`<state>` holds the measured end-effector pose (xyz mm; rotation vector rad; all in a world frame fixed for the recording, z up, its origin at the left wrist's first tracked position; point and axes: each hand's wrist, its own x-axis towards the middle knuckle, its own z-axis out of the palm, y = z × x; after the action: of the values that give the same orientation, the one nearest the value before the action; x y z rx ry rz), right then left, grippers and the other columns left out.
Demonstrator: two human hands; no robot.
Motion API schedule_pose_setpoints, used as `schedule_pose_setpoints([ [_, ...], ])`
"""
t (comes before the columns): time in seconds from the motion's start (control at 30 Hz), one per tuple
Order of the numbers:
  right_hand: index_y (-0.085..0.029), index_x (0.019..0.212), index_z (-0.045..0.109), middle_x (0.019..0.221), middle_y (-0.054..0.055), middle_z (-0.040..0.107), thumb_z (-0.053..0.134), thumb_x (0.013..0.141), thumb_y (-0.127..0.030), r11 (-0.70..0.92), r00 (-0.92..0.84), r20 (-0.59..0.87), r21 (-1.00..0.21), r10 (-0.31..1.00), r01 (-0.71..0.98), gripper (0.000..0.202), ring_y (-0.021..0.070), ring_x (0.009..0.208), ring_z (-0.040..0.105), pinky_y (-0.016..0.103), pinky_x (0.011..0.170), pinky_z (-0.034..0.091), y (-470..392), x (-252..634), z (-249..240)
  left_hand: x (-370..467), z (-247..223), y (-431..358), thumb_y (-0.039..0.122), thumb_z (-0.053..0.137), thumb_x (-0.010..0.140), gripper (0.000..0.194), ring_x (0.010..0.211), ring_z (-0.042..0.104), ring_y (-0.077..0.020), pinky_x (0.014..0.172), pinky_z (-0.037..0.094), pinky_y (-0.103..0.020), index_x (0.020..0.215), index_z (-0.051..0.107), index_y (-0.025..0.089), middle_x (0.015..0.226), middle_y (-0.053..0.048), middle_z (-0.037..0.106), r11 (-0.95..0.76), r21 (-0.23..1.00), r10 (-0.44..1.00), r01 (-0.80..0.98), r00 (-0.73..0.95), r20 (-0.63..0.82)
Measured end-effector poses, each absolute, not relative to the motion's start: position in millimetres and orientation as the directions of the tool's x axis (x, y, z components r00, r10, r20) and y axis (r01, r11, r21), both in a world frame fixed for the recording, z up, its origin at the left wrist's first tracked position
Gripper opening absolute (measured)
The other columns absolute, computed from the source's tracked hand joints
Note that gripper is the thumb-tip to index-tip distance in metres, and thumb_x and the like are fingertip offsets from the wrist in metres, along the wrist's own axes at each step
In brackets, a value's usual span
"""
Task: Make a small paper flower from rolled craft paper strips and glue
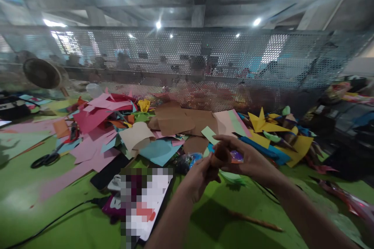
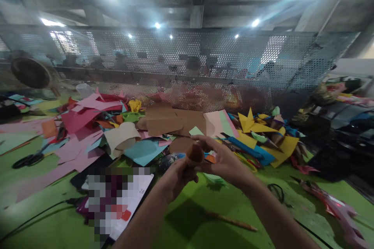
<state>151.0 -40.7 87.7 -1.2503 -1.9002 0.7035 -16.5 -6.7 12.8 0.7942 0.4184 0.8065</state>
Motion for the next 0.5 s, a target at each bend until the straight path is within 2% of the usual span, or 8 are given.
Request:
schedule_pose_setpoints([
  [0.13,-0.022,0.117,0.063,0.116,0.007,0.069,0.081,0.074,-0.033,0.355,-0.244,0.270,-0.817,0.932,0.454,0.047,0.0244,0.109,0.063,0.038,0.095,0.050,-39,145,83,-16,11,-6,0.060,0.073,0.072,0.046,0.050,0.024,-0.0077,0.059,0.039,-0.028,0.069,0.053,0.018,0.052,0.009,0.031,0.426,0.789,0.776,-0.444,0.627,-0.066],
  [0.3,-0.020,0.099,0.068,0.095,0.004,0.072,0.076,0.075,-0.030,0.292,-0.149,0.253,-0.863,0.956,0.412,0.028,0.0223,0.095,0.065,0.035,0.086,0.051,-38,139,81,-13,10,-4,0.065,0.069,0.072,0.050,0.048,0.023,-0.0071,0.056,0.036,-0.027,0.063,0.050,0.019,0.049,0.010,0.029,0.424,0.805,0.794,-0.416,0.599,-0.109],
  [0.37,-0.019,0.096,0.068,0.089,0.003,0.072,0.075,0.073,-0.030,0.254,-0.097,0.235,-0.893,0.967,0.371,0.026,0.0219,0.089,0.065,0.035,0.081,0.052,-36,138,77,-11,9,-3,0.068,0.064,0.076,0.052,0.047,0.028,-0.0076,0.055,0.035,-0.026,0.065,0.056,0.017,0.050,0.007,0.037,0.415,0.821,0.802,-0.391,0.584,-0.127],
  [0.5,-0.019,0.093,0.068,0.082,0.002,0.070,0.075,0.070,-0.033,0.222,0.020,0.241,-0.919,0.970,0.325,0.027,0.0196,0.078,0.064,0.032,0.072,0.052,-30,138,66,-10,8,-4,0.074,0.053,0.081,0.061,0.059,0.052,-0.0147,0.060,0.042,-0.028,0.074,0.065,0.014,0.066,-0.005,0.061,0.311,0.873,0.855,-0.375,0.511,-0.085],
])
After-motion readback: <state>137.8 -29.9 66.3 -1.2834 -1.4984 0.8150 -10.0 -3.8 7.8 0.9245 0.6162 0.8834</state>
